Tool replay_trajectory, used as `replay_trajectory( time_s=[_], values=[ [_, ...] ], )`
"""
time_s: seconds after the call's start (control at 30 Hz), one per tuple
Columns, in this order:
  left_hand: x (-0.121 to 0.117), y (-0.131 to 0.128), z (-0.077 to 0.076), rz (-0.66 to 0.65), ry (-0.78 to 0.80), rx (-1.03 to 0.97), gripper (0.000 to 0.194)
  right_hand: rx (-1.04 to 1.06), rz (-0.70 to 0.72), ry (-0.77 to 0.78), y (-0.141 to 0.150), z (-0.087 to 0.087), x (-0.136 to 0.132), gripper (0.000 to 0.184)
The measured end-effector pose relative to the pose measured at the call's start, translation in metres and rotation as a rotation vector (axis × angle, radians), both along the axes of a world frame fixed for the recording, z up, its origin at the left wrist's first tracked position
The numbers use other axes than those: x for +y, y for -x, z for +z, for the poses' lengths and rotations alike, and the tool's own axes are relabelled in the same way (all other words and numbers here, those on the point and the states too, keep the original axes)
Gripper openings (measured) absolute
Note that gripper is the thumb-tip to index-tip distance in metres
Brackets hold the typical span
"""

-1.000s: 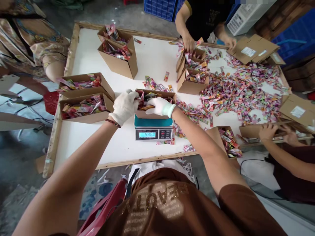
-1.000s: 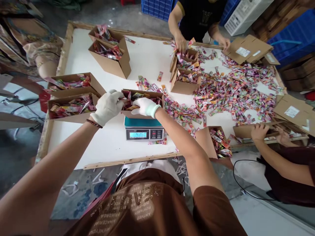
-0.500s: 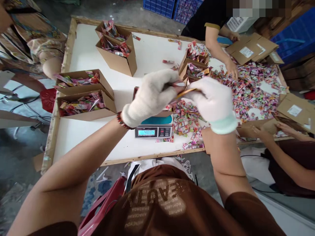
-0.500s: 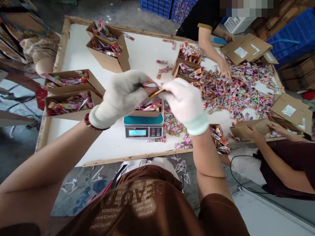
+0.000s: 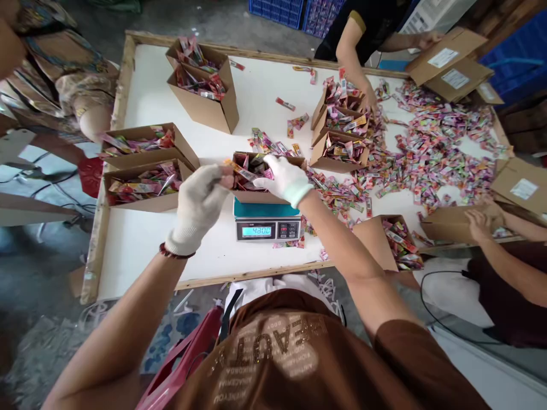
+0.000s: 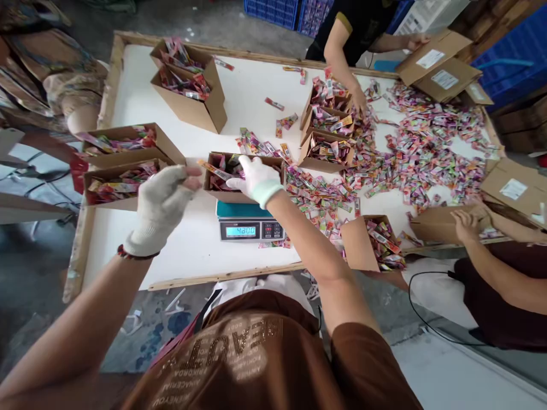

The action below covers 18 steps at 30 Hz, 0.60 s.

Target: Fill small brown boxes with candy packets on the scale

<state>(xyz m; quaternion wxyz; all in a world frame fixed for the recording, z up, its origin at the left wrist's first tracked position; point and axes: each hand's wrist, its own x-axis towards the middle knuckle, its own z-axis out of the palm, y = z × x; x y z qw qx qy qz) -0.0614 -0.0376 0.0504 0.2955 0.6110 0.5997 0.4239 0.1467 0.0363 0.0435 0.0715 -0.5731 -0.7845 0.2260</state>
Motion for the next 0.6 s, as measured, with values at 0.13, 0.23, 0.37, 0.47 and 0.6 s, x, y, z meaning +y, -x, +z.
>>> replay_trajectory(
  time_s=[0.13,0.23,0.37,0.47,0.6],
  values=[
    [-0.030,0.034,-0.028,0.113,0.187,-0.045,0.036,0.029,0.057,0.037,0.027,-0.016,0.016,0.041],
    [-0.047,0.055,-0.046,0.160,0.244,-0.052,0.040,0.055,0.094,0.021,0.016,-0.006,0.017,0.028],
    [-0.063,0.074,-0.066,0.202,0.280,-0.073,0.038,0.221,0.077,-0.002,-0.035,0.033,0.003,0.021],
    [-0.070,0.078,-0.075,0.198,0.332,-0.072,0.035,0.303,-0.065,-0.036,-0.087,0.069,-0.024,0.017],
    [-0.067,0.080,-0.082,0.178,0.362,-0.045,0.033,0.138,-0.272,-0.140,-0.161,0.095,-0.068,0.008]
  ],
)
